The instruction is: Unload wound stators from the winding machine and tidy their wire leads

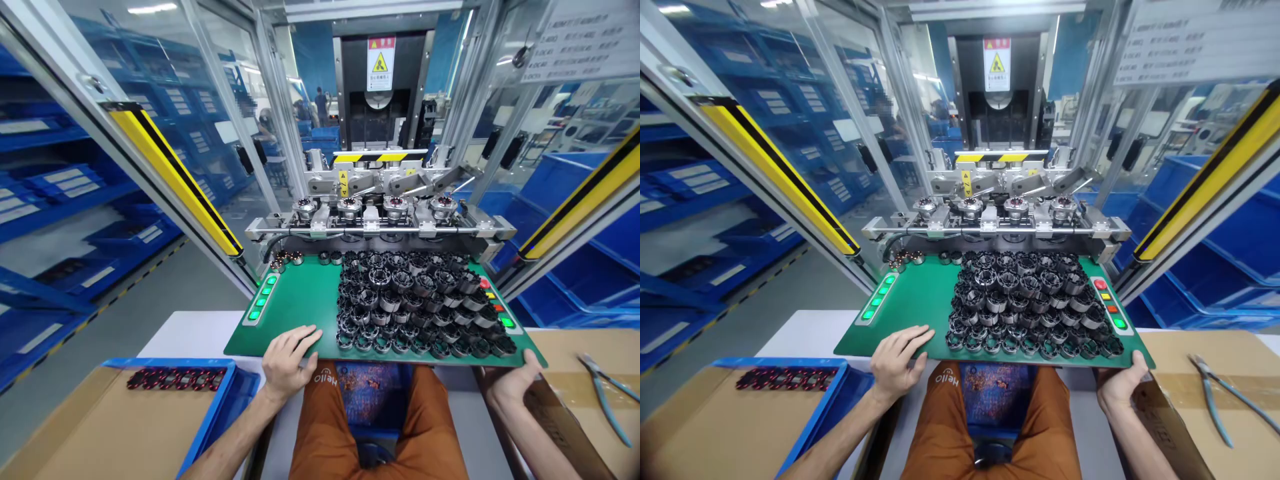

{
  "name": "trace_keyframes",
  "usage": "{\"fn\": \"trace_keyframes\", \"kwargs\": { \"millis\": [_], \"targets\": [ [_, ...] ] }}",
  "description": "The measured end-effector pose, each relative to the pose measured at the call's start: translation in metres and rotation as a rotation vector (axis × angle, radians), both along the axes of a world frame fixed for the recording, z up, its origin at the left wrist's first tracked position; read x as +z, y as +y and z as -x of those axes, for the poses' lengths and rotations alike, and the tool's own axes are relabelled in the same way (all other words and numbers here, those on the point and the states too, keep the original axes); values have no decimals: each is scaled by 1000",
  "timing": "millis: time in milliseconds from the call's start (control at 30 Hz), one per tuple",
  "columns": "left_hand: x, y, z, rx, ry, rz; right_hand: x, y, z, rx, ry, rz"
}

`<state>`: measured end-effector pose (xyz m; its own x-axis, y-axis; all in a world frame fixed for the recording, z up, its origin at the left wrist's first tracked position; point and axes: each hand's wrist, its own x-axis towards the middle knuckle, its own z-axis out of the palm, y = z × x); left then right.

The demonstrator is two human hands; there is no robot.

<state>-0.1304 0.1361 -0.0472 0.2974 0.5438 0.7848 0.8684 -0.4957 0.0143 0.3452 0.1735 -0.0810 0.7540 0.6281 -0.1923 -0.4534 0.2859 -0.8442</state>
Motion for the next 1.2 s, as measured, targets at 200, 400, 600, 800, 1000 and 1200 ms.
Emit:
{"fn": "trace_keyframes", "kwargs": {
  "millis": [200,400,600,800,1000,1200],
  "targets": [
    [4,-1,1,2,18,3,0,-1,-3,-24,23,25],
    [4,1,2,-11,40,-21,-6,0,-6,-18,24,31],
    [2,4,4,-20,71,-45,-7,0,-5,-51,26,55],
    [3,4,4,-19,78,-50,-8,0,-7,-40,20,51],
    [0,3,6,-13,68,-38,-4,0,-4,-57,20,53],
    [2,3,4,-18,68,-29,1,-1,0,-31,43,41]
  ]
}}
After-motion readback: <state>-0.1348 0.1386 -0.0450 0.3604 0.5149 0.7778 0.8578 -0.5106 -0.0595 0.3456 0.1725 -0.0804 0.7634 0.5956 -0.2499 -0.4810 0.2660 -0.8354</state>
